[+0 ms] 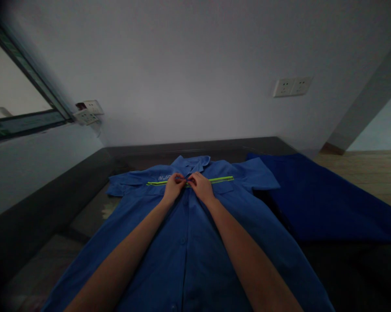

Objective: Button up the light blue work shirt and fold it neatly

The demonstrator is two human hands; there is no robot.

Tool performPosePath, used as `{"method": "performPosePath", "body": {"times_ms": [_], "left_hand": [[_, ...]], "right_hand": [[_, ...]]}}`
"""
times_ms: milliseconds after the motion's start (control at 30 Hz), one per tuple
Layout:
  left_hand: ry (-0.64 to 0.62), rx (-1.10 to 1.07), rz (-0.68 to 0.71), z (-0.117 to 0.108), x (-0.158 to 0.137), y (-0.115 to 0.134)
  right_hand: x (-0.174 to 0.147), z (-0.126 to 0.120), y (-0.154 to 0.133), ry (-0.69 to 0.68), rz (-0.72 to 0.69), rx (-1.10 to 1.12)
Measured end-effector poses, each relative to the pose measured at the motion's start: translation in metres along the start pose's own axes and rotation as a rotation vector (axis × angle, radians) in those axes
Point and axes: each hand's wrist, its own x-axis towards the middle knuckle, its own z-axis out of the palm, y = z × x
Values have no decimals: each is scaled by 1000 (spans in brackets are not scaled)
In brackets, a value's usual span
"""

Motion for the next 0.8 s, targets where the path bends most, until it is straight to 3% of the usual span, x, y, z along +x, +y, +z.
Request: {"method": "performPosePath", "body": {"times_ms": [367, 800], "left_hand": [[-20, 155, 153, -3, -6, 15], [-31, 245, 183, 0, -5, 9]], "right_hand": [[4, 3, 3, 173, 151, 233], [3, 4, 7, 200, 248, 324]]}}
